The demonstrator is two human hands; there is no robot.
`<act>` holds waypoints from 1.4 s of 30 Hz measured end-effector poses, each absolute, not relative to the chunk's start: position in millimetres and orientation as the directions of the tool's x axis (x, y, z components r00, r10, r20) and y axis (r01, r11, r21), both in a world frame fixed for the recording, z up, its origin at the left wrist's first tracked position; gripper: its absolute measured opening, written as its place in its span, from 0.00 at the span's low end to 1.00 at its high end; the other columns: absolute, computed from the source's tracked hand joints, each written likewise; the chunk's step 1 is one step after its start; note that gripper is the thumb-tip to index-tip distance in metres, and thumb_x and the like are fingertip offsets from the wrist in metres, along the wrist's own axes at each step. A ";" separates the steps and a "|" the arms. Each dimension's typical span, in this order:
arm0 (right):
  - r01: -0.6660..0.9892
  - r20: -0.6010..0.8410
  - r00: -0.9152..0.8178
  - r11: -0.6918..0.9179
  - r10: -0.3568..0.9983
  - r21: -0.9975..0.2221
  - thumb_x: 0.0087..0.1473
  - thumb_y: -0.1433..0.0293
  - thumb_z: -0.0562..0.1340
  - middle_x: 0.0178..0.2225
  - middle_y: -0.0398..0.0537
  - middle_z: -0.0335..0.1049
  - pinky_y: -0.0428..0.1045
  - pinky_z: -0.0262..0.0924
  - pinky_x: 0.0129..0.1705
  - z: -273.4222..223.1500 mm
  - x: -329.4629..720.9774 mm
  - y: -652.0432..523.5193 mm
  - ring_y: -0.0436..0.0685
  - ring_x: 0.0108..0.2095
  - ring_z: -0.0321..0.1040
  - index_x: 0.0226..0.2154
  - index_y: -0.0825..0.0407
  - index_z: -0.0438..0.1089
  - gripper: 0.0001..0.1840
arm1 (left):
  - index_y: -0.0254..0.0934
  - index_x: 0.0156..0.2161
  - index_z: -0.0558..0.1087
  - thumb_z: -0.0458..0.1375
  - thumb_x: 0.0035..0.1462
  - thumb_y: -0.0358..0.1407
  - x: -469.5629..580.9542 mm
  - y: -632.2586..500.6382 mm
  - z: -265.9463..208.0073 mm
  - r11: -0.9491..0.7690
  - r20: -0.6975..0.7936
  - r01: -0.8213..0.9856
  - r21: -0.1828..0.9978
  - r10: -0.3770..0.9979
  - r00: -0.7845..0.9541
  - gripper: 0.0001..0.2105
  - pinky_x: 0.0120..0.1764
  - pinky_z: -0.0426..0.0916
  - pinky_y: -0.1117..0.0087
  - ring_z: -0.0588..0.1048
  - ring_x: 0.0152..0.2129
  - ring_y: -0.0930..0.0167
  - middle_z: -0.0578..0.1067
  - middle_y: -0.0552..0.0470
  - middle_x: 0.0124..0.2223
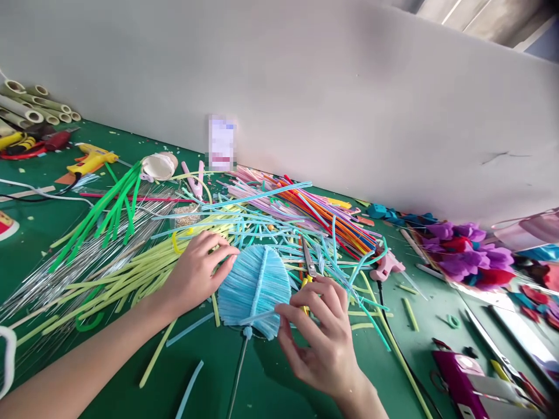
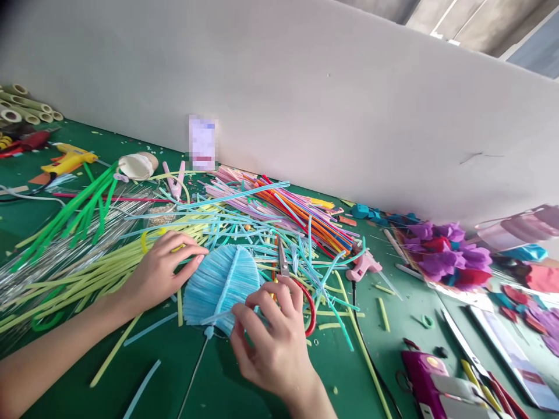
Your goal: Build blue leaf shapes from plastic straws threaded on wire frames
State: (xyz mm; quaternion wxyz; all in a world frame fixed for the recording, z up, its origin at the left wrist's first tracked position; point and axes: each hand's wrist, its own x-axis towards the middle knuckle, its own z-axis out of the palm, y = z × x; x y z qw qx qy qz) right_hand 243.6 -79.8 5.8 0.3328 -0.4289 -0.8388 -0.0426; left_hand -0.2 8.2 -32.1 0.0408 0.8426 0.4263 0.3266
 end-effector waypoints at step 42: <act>0.147 0.237 -0.148 0.259 0.960 -0.955 0.60 0.61 0.66 0.39 0.47 0.78 0.48 0.68 0.43 59.0 257.0 -61.9 0.55 0.41 0.75 0.43 0.45 0.77 0.10 | 0.39 0.39 0.71 0.50 0.69 0.34 20.9 -5.1 70.4 -0.726 0.488 0.469 0.503 0.686 0.539 0.08 0.38 0.67 0.71 0.75 0.33 0.71 0.75 0.54 0.36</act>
